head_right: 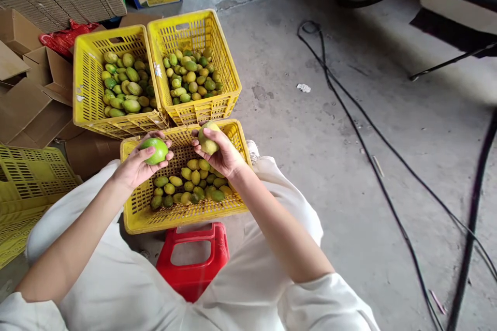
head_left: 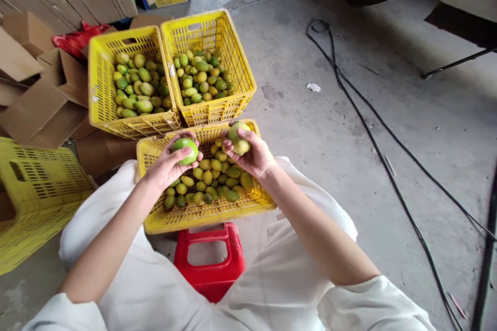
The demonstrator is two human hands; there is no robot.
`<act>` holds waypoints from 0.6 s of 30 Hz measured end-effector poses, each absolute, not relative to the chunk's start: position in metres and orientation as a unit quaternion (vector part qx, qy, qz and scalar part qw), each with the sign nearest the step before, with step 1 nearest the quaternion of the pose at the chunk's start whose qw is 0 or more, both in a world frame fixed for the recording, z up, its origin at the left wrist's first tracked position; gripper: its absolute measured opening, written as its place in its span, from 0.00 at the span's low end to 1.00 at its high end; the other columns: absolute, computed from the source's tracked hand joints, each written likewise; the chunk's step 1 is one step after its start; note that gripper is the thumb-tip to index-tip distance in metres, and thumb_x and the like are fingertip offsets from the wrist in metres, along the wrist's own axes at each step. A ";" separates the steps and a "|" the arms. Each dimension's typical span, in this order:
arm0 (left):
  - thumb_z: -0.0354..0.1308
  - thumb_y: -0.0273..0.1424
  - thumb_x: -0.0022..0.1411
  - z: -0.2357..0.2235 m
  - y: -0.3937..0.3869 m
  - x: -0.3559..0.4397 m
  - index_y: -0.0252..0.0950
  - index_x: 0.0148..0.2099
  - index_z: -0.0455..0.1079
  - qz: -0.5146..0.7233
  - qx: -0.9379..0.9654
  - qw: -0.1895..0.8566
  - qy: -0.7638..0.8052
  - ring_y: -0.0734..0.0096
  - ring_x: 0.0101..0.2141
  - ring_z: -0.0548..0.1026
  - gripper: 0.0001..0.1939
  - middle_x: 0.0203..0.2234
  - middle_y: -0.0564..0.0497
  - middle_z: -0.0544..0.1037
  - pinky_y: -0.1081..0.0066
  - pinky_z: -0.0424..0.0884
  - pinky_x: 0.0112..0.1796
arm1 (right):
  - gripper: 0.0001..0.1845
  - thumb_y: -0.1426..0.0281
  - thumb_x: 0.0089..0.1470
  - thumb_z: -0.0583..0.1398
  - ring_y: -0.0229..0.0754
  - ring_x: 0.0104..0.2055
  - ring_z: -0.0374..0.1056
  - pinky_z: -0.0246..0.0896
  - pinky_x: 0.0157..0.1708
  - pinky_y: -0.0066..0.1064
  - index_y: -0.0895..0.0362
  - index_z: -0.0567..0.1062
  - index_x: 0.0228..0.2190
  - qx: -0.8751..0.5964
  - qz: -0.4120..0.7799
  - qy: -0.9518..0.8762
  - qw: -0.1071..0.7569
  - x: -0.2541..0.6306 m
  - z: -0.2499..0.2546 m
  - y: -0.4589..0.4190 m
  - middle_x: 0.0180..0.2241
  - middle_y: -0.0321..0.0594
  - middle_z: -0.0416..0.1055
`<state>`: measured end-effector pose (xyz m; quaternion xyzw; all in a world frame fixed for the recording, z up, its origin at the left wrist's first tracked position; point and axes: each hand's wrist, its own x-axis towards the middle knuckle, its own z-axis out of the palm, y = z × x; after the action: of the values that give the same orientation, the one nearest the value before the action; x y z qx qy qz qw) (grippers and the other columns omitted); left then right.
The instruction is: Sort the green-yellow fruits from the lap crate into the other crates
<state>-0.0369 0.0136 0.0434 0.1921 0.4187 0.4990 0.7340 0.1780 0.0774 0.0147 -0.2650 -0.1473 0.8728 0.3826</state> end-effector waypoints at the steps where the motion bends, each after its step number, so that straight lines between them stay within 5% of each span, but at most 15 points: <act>1: 0.78 0.33 0.47 0.043 0.014 -0.037 0.38 0.45 0.74 0.497 0.185 0.736 0.421 0.68 0.34 0.82 0.24 0.36 0.52 0.78 0.74 0.79 0.32 | 0.20 0.66 0.47 0.74 0.36 0.32 0.75 0.78 0.33 0.25 0.51 0.74 0.40 -0.263 0.873 -0.151 0.381 0.178 0.015 0.078 0.34 0.33 0.78; 7: 0.70 0.29 0.53 0.038 0.015 -0.036 0.37 0.52 0.75 0.495 0.170 0.734 0.432 0.51 0.51 0.81 0.23 0.46 0.44 0.82 0.51 0.78 0.56 | 0.22 0.63 0.46 0.69 0.53 0.49 0.77 0.79 0.46 0.45 0.51 0.76 0.45 -0.263 0.877 -0.191 0.354 0.177 0.022 0.077 0.43 0.41 0.80; 10: 0.76 0.34 0.51 0.034 0.016 -0.036 0.37 0.50 0.76 0.497 0.199 0.717 0.447 0.57 0.44 0.83 0.25 0.41 0.47 0.81 0.55 0.81 0.51 | 0.23 0.65 0.46 0.70 0.51 0.49 0.77 0.78 0.45 0.42 0.50 0.76 0.45 -0.274 0.874 -0.225 0.331 0.175 0.024 0.074 0.43 0.39 0.80; 13: 0.80 0.36 0.45 0.031 0.017 -0.036 0.36 0.44 0.76 0.500 0.191 0.706 0.464 0.66 0.34 0.81 0.25 0.34 0.52 0.79 0.63 0.84 0.39 | 0.25 0.63 0.46 0.74 0.43 0.39 0.77 0.76 0.34 0.31 0.48 0.74 0.45 -0.277 0.883 -0.218 0.309 0.174 0.022 0.071 0.38 0.34 0.78; 18: 0.75 0.30 0.47 0.031 0.018 -0.035 0.35 0.35 0.73 0.483 0.146 0.703 0.501 0.68 0.31 0.81 0.15 0.34 0.50 0.80 0.73 0.78 0.28 | 0.26 0.66 0.42 0.76 0.35 0.28 0.71 0.57 0.17 0.17 0.51 0.72 0.41 -0.306 0.885 -0.178 0.304 0.172 0.014 0.071 0.31 0.31 0.73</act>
<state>-0.0347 0.0176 0.0308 0.1458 0.5007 0.4831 0.7033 0.1718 0.0705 0.0143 -0.3056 -0.1782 0.8847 0.3035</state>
